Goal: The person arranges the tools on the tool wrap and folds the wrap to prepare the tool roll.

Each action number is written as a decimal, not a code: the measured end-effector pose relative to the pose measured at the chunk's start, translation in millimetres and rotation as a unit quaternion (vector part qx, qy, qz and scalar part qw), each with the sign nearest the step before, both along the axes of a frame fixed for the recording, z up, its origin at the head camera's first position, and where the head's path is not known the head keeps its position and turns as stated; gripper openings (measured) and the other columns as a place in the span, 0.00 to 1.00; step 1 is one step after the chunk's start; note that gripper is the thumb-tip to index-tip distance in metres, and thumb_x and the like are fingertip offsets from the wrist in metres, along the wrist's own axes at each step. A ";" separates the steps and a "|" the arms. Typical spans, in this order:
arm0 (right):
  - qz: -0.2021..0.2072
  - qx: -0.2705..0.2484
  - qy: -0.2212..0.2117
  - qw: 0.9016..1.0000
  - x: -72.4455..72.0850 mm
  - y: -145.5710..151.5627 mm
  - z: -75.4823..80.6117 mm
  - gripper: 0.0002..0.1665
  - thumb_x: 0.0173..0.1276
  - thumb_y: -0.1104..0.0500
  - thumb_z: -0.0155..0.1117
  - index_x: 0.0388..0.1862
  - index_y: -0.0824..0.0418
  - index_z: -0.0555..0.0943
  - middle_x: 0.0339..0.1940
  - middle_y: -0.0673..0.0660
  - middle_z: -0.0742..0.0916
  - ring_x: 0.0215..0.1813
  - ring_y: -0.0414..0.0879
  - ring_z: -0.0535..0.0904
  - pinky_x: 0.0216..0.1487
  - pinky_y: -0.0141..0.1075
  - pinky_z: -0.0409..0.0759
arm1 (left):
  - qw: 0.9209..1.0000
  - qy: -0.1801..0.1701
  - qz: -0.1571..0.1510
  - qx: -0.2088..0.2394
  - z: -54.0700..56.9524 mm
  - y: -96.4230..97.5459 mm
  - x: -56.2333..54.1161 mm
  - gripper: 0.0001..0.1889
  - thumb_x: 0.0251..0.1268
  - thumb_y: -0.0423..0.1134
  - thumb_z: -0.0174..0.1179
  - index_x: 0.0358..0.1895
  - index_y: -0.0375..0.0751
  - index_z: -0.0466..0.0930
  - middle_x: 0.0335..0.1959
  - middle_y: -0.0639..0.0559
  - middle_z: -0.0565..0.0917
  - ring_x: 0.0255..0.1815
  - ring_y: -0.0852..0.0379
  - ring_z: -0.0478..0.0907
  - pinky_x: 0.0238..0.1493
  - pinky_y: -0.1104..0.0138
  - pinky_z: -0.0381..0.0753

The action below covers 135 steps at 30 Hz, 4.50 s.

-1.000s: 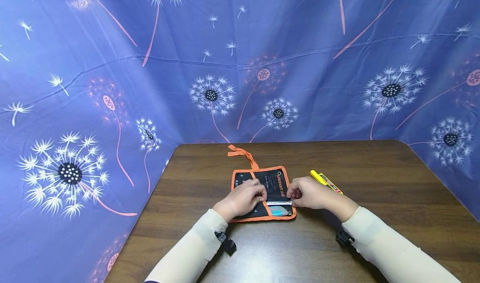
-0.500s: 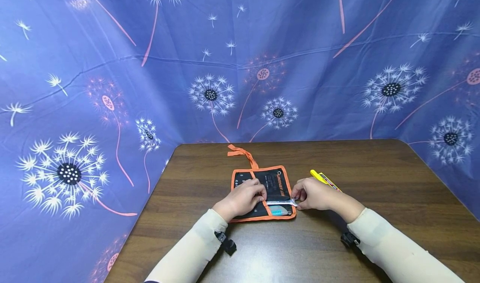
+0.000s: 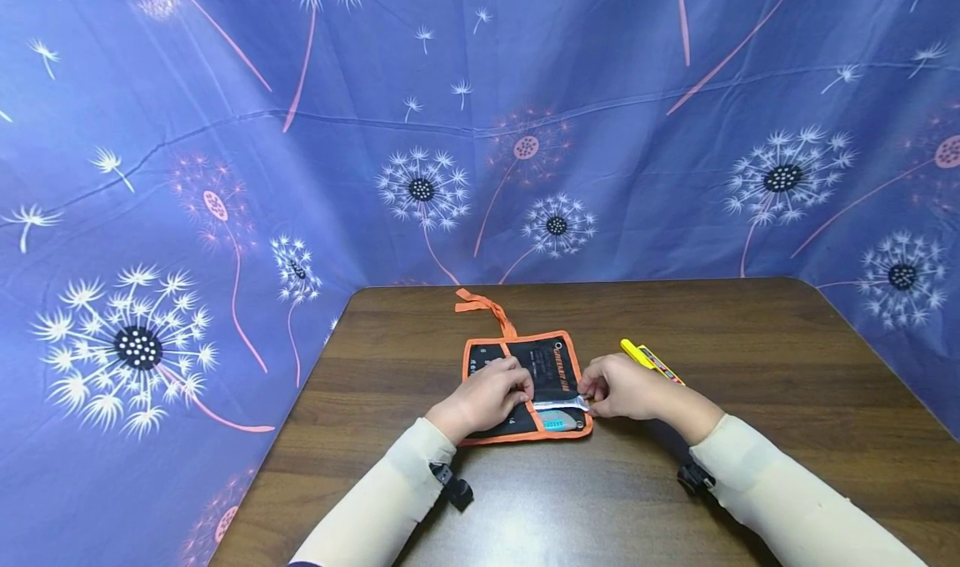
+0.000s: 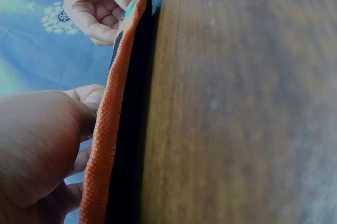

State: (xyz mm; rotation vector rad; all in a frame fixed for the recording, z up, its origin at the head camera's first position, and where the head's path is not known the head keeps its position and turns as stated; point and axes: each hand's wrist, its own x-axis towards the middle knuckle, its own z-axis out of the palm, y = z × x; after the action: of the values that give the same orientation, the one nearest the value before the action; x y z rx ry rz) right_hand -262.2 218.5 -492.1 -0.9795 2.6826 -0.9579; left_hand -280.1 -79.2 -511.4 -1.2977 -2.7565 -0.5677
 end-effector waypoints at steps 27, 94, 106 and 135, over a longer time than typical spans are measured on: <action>0.001 0.014 -0.026 1.000 -0.7 -30.6 5.4 0.12 0.56 0.69 0.78 0.40 0.61 0.88 0.29 0.46 0.86 0.29 0.36 0.82 0.30 0.32 0.82 | 1.000 0.018 0.001 -0.005 2.5 4.1 2.1 0.06 0.76 0.39 0.64 0.38 0.56 0.80 0.37 0.62 0.73 0.40 0.64 0.72 0.45 0.68 0.74; -0.050 -0.024 0.018 0.998 6.8 8.8 20.2 0.08 0.67 0.66 0.75 0.44 0.59 0.91 0.35 0.44 0.84 0.36 0.38 0.80 0.37 0.35 0.80 | 0.998 -0.045 0.021 -0.023 2.4 -15.2 -16.0 0.11 0.80 0.41 0.60 0.56 0.60 0.88 0.47 0.62 0.79 0.45 0.66 0.76 0.46 0.68 0.78; -0.151 -0.011 0.062 0.987 -1.8 49.4 15.5 0.13 0.65 0.63 0.77 0.48 0.62 0.88 0.40 0.50 0.87 0.40 0.44 0.83 0.38 0.38 0.80 | 0.998 -0.048 0.030 -0.031 2.3 -15.0 -14.8 0.09 0.81 0.42 0.59 0.54 0.61 0.86 0.48 0.61 0.79 0.46 0.64 0.77 0.49 0.65 0.79; -0.207 0.017 0.028 0.978 -2.5 107.6 0.6 0.12 0.57 0.67 0.78 0.40 0.65 0.87 0.30 0.49 0.85 0.32 0.42 0.79 0.32 0.35 0.75 | 0.998 -0.051 0.033 -0.024 1.8 -14.9 -12.4 0.06 0.80 0.42 0.60 0.49 0.61 0.83 0.45 0.63 0.78 0.44 0.65 0.76 0.47 0.65 0.79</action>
State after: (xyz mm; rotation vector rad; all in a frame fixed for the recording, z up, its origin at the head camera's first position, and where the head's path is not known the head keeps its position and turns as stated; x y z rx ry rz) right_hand -264.7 326.1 -491.5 -0.4507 3.0057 -0.9536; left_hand -292.6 -94.1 -509.6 -1.2152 -2.9005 -0.5833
